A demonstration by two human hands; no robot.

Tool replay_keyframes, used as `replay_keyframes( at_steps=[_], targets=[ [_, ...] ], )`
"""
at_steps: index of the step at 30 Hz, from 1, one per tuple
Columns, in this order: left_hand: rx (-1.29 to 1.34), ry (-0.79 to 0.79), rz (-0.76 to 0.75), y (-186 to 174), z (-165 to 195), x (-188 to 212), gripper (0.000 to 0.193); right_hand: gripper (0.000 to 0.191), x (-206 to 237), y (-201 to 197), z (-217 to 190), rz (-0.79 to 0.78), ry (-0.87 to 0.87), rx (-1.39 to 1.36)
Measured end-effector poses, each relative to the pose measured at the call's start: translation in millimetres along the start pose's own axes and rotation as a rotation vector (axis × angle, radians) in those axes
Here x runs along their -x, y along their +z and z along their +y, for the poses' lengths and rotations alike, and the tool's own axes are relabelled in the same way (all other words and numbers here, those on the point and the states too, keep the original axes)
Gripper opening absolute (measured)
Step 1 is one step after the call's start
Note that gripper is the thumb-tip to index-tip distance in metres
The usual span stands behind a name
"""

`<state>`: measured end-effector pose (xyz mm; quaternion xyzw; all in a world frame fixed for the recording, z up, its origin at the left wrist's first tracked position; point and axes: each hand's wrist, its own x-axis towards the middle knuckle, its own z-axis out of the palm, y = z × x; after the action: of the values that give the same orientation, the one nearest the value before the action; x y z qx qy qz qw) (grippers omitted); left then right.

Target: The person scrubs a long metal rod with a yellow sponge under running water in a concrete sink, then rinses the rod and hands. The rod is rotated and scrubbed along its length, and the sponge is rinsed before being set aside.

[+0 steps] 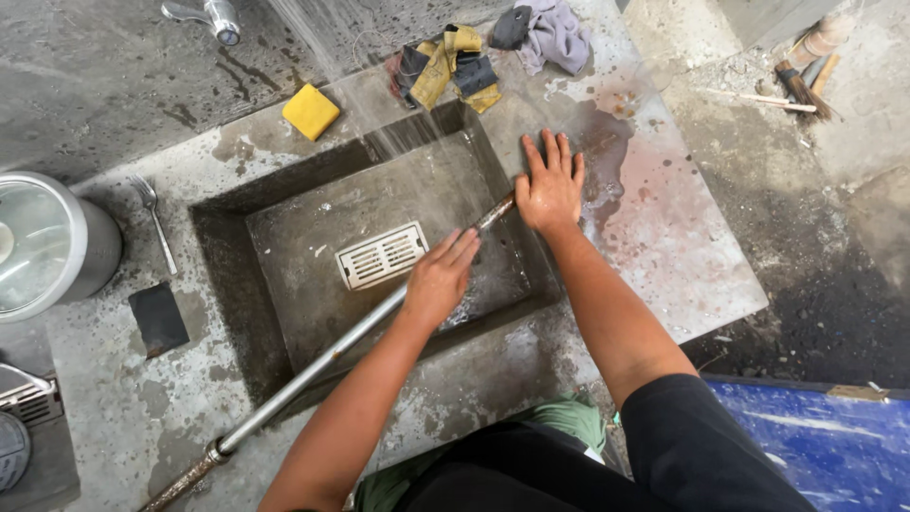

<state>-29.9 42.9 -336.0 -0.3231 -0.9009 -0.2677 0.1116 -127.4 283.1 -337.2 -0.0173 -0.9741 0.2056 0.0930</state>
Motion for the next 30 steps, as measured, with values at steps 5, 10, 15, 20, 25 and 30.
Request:
replay_keyframes(
  at_steps=[5,10,15,20,25,30],
  targets=[
    [-0.111,0.03,0.018,-20.3,4.5,8.0,0.058,0.065,-1.9,2.2,2.9,0.002,0.011,0.005],
    [-0.035,-0.126,0.007,-9.2,8.0,-17.5,0.053,0.066,-3.2,3.8,6.1,-0.002,0.031,0.012],
    [0.084,-0.357,0.061,-1.6,8.3,-5.3,0.043,0.065,-2.8,4.6,7.0,-0.012,0.031,0.005],
    [-0.027,-0.301,0.07,-14.3,8.3,26.6,0.037,0.066,-2.2,6.0,8.1,-0.007,0.021,0.01],
    [-0.191,-0.198,0.06,-11.4,18.8,24.6,0.039,0.065,-1.9,7.8,10.3,-0.006,0.017,0.013],
    [-0.112,-0.11,0.014,23.5,12.7,-25.7,0.044,0.066,-1.1,8.4,8.6,0.006,0.013,0.012]
  ],
)
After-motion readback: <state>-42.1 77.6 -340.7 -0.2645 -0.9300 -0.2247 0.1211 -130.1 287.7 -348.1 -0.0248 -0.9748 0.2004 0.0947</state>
